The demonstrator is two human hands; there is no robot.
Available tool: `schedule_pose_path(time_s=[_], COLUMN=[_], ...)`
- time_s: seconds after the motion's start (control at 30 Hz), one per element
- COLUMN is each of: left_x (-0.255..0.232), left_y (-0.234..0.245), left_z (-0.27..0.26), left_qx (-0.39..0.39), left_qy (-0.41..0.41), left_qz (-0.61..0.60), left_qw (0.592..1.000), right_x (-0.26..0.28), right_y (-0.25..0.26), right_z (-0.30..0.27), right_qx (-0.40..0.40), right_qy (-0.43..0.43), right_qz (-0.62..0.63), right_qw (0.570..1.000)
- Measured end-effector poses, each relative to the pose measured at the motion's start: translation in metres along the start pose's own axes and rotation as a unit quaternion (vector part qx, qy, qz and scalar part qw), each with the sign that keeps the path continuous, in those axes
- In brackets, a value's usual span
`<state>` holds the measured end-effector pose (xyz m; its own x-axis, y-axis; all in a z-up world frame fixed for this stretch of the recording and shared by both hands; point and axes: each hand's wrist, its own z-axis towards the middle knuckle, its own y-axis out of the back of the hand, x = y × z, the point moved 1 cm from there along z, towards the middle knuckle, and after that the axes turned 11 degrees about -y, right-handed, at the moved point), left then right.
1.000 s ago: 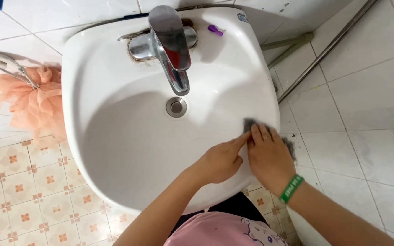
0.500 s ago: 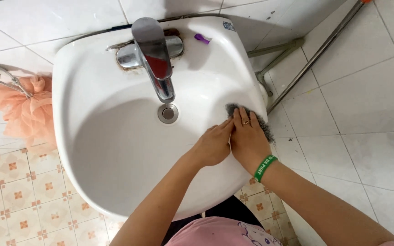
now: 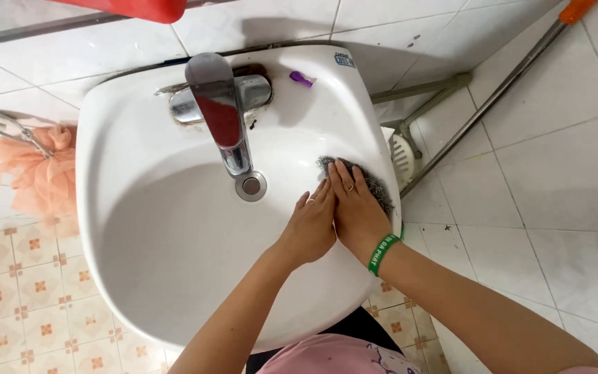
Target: Cleaning a bathroom sink using a metal scrub and cleaning liquid.
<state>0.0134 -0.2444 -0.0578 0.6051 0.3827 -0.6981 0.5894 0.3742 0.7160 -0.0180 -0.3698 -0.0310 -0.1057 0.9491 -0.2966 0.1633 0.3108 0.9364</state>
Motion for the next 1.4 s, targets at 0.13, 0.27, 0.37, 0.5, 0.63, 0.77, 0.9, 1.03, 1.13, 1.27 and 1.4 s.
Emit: schedule_pose_path(time_s=[0.13,0.27,0.37,0.5,0.63,0.77,0.9,1.03,1.13,1.27,1.4], left_x=[-0.018,-0.031,-0.017,0.005,0.028,0.046,0.027,-0.007,-0.011,-0.001,0.02], left_y=[-0.005,-0.005,-0.013,-0.021,-0.008,-0.001,0.018,0.056,0.069,0.076,0.065], left_z=[-0.019,-0.009,0.015,0.019,0.012,0.008,0.015,0.038,0.034,0.008,-0.013], left_qx=[0.017,0.045,-0.057,-0.197,-0.324,-0.432,-0.475,-0.381,-0.384,-0.375,-0.299], left_qy=[-0.003,0.021,0.018,0.057,0.083,0.158,0.094,0.125,0.063,0.086,0.138], left_qz=[-0.042,-0.074,-0.092,-0.087,-0.025,-0.016,0.051,0.11,0.208,0.197,0.268], left_qw=[0.999,0.996,0.994,0.975,0.942,0.888,0.873,0.909,0.897,0.902,0.905], right_x=[0.001,-0.01,-0.024,-0.025,0.006,0.028,0.002,-0.037,-0.043,-0.026,-0.005], right_y=[0.003,-0.003,0.025,0.02,0.027,0.03,0.046,0.056,0.07,0.074,0.076], right_z=[-0.033,-0.018,0.013,0.044,0.095,0.119,0.103,0.081,0.079,0.093,0.103], right_qx=[0.167,0.092,0.003,-0.207,-0.223,-0.201,-0.247,-0.205,-0.242,-0.251,-0.268], right_qy=[0.01,0.025,0.072,0.131,0.227,0.317,0.204,0.155,0.102,0.173,0.232], right_qz=[0.035,0.002,-0.103,-0.09,-0.147,-0.069,0.051,0.152,0.262,0.267,0.29], right_qw=[0.985,0.995,0.992,0.965,0.937,0.925,0.946,0.954,0.929,0.914,0.889])
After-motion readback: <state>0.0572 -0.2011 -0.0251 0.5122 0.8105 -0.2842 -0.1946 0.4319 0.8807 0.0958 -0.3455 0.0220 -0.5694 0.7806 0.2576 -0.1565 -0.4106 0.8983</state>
